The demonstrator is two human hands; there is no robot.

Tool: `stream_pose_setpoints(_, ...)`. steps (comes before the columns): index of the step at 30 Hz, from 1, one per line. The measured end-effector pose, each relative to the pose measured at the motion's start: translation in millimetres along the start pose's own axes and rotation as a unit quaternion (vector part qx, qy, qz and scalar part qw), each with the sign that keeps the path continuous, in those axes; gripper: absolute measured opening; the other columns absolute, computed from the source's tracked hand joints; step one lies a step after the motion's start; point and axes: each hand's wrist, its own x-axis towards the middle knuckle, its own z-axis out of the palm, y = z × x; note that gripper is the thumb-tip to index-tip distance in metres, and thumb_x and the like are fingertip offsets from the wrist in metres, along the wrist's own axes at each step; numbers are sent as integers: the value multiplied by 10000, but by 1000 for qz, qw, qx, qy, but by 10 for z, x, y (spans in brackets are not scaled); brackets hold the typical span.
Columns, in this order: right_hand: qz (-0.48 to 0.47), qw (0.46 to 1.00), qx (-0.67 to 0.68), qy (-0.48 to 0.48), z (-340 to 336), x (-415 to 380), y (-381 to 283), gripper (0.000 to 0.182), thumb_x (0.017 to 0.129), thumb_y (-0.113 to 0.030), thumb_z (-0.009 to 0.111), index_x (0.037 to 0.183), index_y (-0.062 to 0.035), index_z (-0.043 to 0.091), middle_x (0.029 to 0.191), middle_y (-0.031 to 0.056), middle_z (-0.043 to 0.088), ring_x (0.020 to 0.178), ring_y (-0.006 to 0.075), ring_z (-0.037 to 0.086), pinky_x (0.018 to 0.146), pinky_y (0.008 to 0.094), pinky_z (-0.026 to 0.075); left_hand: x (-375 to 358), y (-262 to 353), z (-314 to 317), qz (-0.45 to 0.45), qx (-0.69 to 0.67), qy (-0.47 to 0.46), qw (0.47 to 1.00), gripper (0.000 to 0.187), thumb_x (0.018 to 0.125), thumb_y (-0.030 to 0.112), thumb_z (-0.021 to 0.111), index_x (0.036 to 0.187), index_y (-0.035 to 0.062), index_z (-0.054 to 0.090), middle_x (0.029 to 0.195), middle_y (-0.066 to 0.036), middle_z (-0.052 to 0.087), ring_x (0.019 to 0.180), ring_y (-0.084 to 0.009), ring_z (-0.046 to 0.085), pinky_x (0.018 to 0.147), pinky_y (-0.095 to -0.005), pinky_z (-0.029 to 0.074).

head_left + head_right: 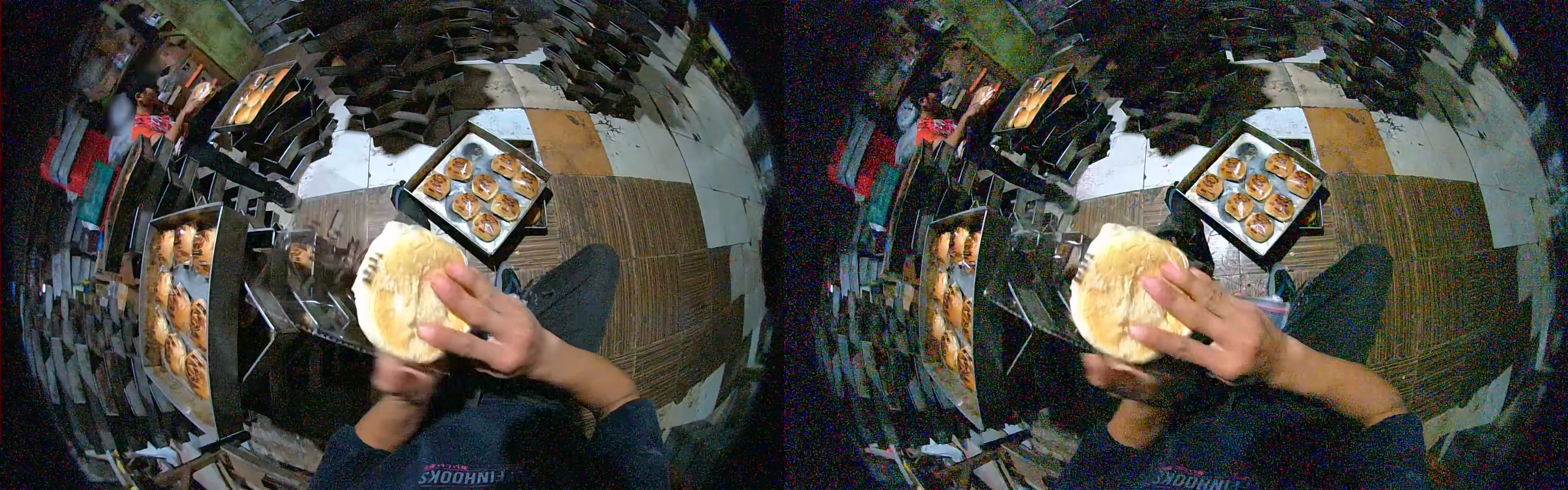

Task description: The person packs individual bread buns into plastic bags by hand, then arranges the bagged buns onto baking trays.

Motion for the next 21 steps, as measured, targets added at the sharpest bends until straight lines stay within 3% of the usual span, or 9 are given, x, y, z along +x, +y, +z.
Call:
stream_pose_setpoints(4, -16, 999, -37, -29, 40, 15, -21, 364, 782, -101, 633, 1138, -156, 682, 1328, 240, 510, 1253, 395, 483, 1027, 467, 421, 364, 144, 66, 43, -123, -105, 986, 908, 792, 693, 531, 1502, 256, 171, 1454, -250, 318, 1307, -468, 348, 1010, -611, 390)
stream_pose_setpoints(5, -1, 999, -33, -10, 53, 64, -2, 367, 778, -104, 638, 1140, -146, 681, 1316, 238, 523, 1244, 388, 494, 1007, 466, 440, 361, 31, 36, 10, -83, -153, 985, 881, 816, 488, 591, 1496, 156, 141, 1419, -278, 347, 1268, -471, 394, 1037, -558, 380)
stream_pose_setpoints(8, 174, 983, -22, -47, 169, 169, -2, 380, 806, -87, 596, 1184, -52, 621, 1401, 280, 400, 1311, 430, 396, 1055, 469, 386, 195, -345, 20, 20, 162, -31, 986, 739, 858, 403, 533, 1414, -10, 275, 1364, -208, 448, 1214, -345, 494, 1006, -472, 423)
stream_pose_setpoints(10, 193, 978, -36, -75, 239, 97, -31, 401, 780, -62, 614, 1176, -7, 593, 1409, 290, 369, 1315, 446, 371, 1068, 463, 367, 353, -438, -231, -95, -48, 94, 990, 635, 902, 424, 444, 1356, -14, 371, 1316, -170, 509, 1171, -291, 535, 992, -444, 438)
stream_pose_setpoints(12, 185, 977, 47, -95, 341, -120, -47, 427, 780, -36, 616, 1205, -14, 578, 1377, 279, 408, 1296, 444, 392, 1079, 465, 355, 543, -362, -515, -126, -121, 83, 981, 629, 916, 492, 383, 1339, 27, 413, 1275, -145, 551, 1097, -314, 584, 935, -461, 479)
stream_pose_setpoints(14, 180, 974, 68, -118, 299, -238, 10, 356, 788, -26, 626, 1144, -20, 617, 1204, 226, 566, 1137, 380, 553, 967, 434, 459, 590, -231, -607, -123, -115, 103, 980, 671, 901, 558, 377, 1332, 48, 438, 1269, -180, 559, 1068, -369, 595, 898, -559, 490)
stream_pose_setpoints(16, 209, 890, 318, -250, 216, -241, 164, 268, 791, -47, 659, 1059, -29, 656, 949, 159, 652, 883, 313, 646, 780, 405, 521, 586, -226, -551, -121, -123, 96, 980, 668, 903, 551, 381, 1341, 50, 433, 1275, -173, 558, 1083, -370, 587, 911, -538, 488)
stream_pose_setpoints(17, 188, 927, 314, -83, 335, -182, 175, 205, 779, -61, 685, 982, -32, 674, 781, 127, 637, 713, 294, 635, 647, 396, 509, 563, -277, -490, -134, -133, 85, 978, 667, 909, 542, 374, 1351, 44, 420, 1273, -159, 558, 1088, -348, 587, 901, -511, 498)
stream_pose_setpoints(21, 193, 930, 275, -149, 466, -51, 361, 146, 804, -122, 667, 834, -4, 586, 820, 163, 597, 793, 355, 604, 704, 409, 492, 541, -416, -440, -192, -32, 89, 977, 522, 914, 330, 463, 1322, 5, 439, 1251, -165, 570, 1100, -319, 592, 903, -470, 508)
